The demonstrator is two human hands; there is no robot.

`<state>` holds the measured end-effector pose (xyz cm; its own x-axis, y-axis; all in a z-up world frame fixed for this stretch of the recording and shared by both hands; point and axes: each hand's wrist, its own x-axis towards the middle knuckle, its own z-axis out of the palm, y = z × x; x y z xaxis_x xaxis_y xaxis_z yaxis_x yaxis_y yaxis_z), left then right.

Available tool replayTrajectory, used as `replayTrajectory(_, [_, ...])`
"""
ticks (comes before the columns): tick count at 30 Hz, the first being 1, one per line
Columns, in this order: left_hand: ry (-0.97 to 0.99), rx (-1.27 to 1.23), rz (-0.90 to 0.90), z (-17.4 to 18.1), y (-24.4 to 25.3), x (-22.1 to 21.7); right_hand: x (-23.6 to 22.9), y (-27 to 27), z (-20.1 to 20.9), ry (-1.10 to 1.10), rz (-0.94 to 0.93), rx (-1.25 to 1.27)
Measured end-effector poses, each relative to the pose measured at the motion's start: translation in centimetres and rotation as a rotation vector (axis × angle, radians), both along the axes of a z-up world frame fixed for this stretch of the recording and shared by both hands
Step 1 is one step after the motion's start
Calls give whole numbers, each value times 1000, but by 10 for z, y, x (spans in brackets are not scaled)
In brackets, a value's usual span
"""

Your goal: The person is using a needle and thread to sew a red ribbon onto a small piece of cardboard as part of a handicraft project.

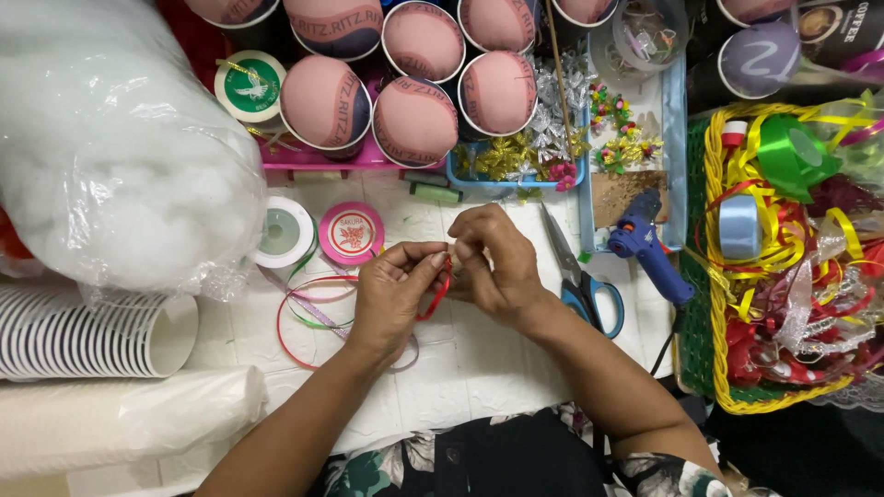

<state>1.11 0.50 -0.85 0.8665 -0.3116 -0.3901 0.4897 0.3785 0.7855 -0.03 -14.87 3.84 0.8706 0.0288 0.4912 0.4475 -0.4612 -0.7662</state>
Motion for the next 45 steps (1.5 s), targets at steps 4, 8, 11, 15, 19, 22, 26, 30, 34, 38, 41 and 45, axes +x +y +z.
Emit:
replayTrajectory(4, [-19,29,-8,-2,0,0,-7,-10,-19,242,81,460])
replayTrajectory(8, [-46,50,-8,-1,0,0,-8,-17,-20,400,198,841])
replayTrajectory(11, [-64,61,-17,-1,0,0,-10,-24,-16,432,202,961])
replayTrajectory(15, [-69,78,-14,0,-1,1,-12,-35,-18,436,189,1041])
replayTrajectory(19, [-77,83,-10,-2,0,1,-12,-47,-16,419,163,1060])
replayTrajectory(22, [-107,92,-8,-3,2,3,-12,-56,-14,404,164,1016])
replayTrajectory(26, [-124,88,8,-5,3,6,-12,-70,-8,353,160,1004])
replayTrajectory(30, [-152,113,26,-2,4,7,-15,-83,-1,301,125,993])
replayTrajectory(34, [-180,123,32,-5,5,8,-14,-98,1,222,126,1002])
replayTrajectory(38, [-210,135,49,-8,9,13,-15,-117,1,137,94,1019])
replayTrajectory(41, [-213,133,61,-13,9,13,-16,-124,1,89,60,1012])
replayTrajectory(45, [-222,138,73,-15,10,14,-16,-122,3,82,7,1021])
